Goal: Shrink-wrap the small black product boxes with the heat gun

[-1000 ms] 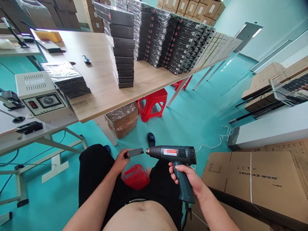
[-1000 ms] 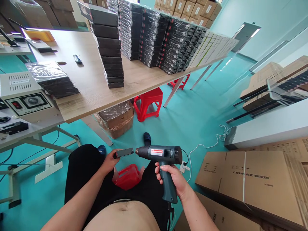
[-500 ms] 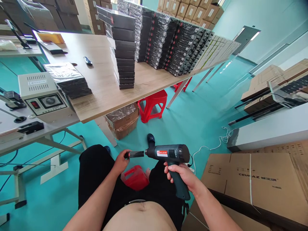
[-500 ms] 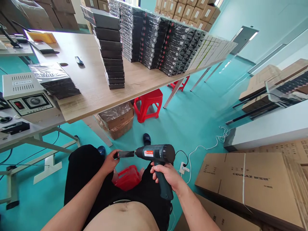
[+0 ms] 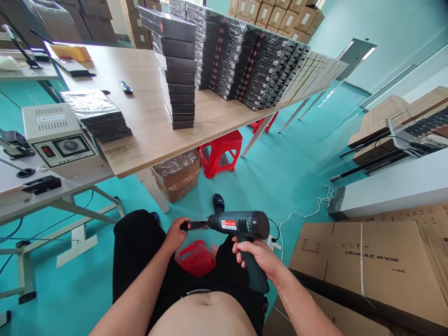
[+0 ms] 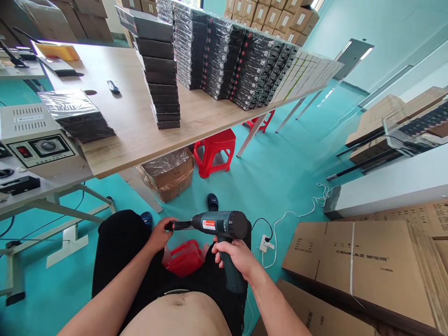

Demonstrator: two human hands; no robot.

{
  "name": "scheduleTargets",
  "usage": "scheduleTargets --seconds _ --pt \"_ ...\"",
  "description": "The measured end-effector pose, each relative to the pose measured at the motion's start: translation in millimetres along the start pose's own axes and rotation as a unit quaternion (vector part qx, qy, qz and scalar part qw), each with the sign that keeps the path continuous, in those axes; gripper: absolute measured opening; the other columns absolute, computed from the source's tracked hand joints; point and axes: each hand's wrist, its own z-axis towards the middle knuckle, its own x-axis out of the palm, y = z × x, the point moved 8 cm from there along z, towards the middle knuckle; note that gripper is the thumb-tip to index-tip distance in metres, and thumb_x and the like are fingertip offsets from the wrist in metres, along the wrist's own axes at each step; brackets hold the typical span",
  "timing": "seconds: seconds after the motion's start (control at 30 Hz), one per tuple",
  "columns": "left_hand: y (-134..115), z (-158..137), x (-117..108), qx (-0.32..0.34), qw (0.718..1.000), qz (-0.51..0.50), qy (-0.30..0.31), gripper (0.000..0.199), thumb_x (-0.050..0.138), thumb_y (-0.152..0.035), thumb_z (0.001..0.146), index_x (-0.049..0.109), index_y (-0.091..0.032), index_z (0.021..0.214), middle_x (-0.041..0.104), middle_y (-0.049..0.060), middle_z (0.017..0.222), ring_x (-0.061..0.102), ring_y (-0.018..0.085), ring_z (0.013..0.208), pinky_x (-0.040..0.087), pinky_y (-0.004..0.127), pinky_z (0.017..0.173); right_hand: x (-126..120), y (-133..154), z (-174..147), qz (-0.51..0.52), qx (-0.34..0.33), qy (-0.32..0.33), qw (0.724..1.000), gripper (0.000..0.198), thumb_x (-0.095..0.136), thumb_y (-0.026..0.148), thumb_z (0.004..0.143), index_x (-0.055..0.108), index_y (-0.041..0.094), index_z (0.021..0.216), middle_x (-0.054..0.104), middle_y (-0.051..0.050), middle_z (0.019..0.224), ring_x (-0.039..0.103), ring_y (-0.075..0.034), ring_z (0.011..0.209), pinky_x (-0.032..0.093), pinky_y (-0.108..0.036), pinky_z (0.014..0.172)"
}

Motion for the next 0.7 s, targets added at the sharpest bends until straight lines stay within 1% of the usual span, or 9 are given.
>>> scheduleTargets --seconds 0.07,0.17,0.23,0.33,0.4,0.47,0.53,0.63,0.7 --pt "0.6 0.2 1.2 0.009 1.0 0.01 0.001 0.046 0.048 -0.004 0.063 0.066 -0.021 0.101 0.065 0.005 0.103 0.057 0.021 0.101 0.042 0.038 0.093 9.5 -1.0 -0.4 -0.005 0.009 0.006 1.0 0.032 0.064 0.032 0.075 0.068 0.013 0.1 0.069 -0.007 0.082 0.062 -0.015 0.061 0.05 -0.027 0.055" --pt "3.2 0.5 2.6 0.002 1.0 0.017 0.001 0.045 0.051 -0.003 0.063 0.067 -0.022 0.1 0.066 0.004 0.099 0.059 0.021 0.097 0.045 0.038 0.09 34.0 1.0 -1.1 -0.008 0.011 0.062 0.998 0.032 0.065 0.03 0.073 0.069 0.012 0.1 0.07 -0.008 0.082 0.062 -0.015 0.06 0.049 -0.027 0.053" --pt "3.5 0.5 2.3 -0.003 1.0 0.018 -0.003 0.045 0.052 -0.002 0.061 0.068 -0.022 0.099 0.067 0.004 0.097 0.06 0.021 0.096 0.046 0.038 0.088 42.4 6.0 -0.7 -0.003 -0.003 0.063 0.998 0.031 0.065 0.03 0.073 0.07 0.012 0.098 0.07 -0.007 0.081 0.061 -0.015 0.06 0.049 -0.027 0.054" --pt "1.3 -0.2 1.4 -0.007 1.0 0.019 -0.007 0.048 0.051 0.0 0.059 0.069 -0.022 0.098 0.068 0.004 0.097 0.06 0.021 0.096 0.047 0.038 0.088 43.2 8.7 0.6 -0.016 0.006 0.037 0.999 0.028 0.064 0.029 0.072 0.07 0.012 0.094 0.068 -0.005 0.072 0.059 -0.013 0.056 0.048 -0.026 0.052" --pt "-0.4 -0.6 0.4 -0.01 1.0 0.015 -0.01 0.048 0.052 0.001 0.059 0.07 -0.022 0.097 0.068 0.003 0.097 0.06 0.021 0.096 0.047 0.039 0.088 45.3 9.1 1.1 -0.03 0.014 0.049 0.998 0.028 0.065 0.028 0.071 0.07 0.012 0.093 0.068 -0.004 0.07 0.059 -0.014 0.054 0.047 -0.026 0.051" --pt "-2.3 -0.6 -0.9 -0.009 1.0 0.008 -0.016 0.047 0.054 0.0 0.059 0.07 -0.022 0.097 0.068 0.003 0.097 0.06 0.021 0.096 0.046 0.039 0.088 48.4 11.5 1.5 -0.037 0.007 0.067 0.997 0.027 0.065 0.029 0.071 0.071 0.011 0.091 0.068 -0.004 0.068 0.059 -0.014 0.054 0.047 -0.026 0.052" --pt "-3.9 -0.6 -1.7 -0.008 1.0 0.004 -0.019 0.047 0.054 0.0 0.059 0.07 -0.022 0.097 0.068 0.004 0.098 0.06 0.022 0.098 0.046 0.04 0.089 45.9 14.8 2.3 -0.033 -0.003 0.051 0.998 0.027 0.064 0.03 0.072 0.07 0.012 0.09 0.067 -0.004 0.067 0.059 -0.013 0.055 0.048 -0.026 0.054" --pt "-3.3 -0.5 -0.2 -0.016 1.0 0.002 -0.01 0.048 0.054 0.0 0.059 0.07 -0.022 0.098 0.068 0.004 0.1 0.059 0.022 0.099 0.045 0.04 0.09 42.2 14.7 1.9 -0.039 0.009 0.022 0.999 0.026 0.065 0.03 0.071 0.07 0.013 0.089 0.067 -0.003 0.065 0.058 -0.013 0.054 0.047 -0.026 0.052" --pt "-0.5 -0.1 1.1 -0.024 1.0 -0.005 -0.006 0.045 0.055 -0.002 0.059 0.07 -0.022 0.096 0.068 0.005 0.099 0.06 0.022 0.098 0.045 0.04 0.09 48.8 12.2 1.2 -0.046 0.022 0.048 0.998 0.023 0.066 0.03 0.07 0.07 0.012 0.084 0.066 -0.003 0.061 0.057 -0.013 0.051 0.047 -0.025 0.051"
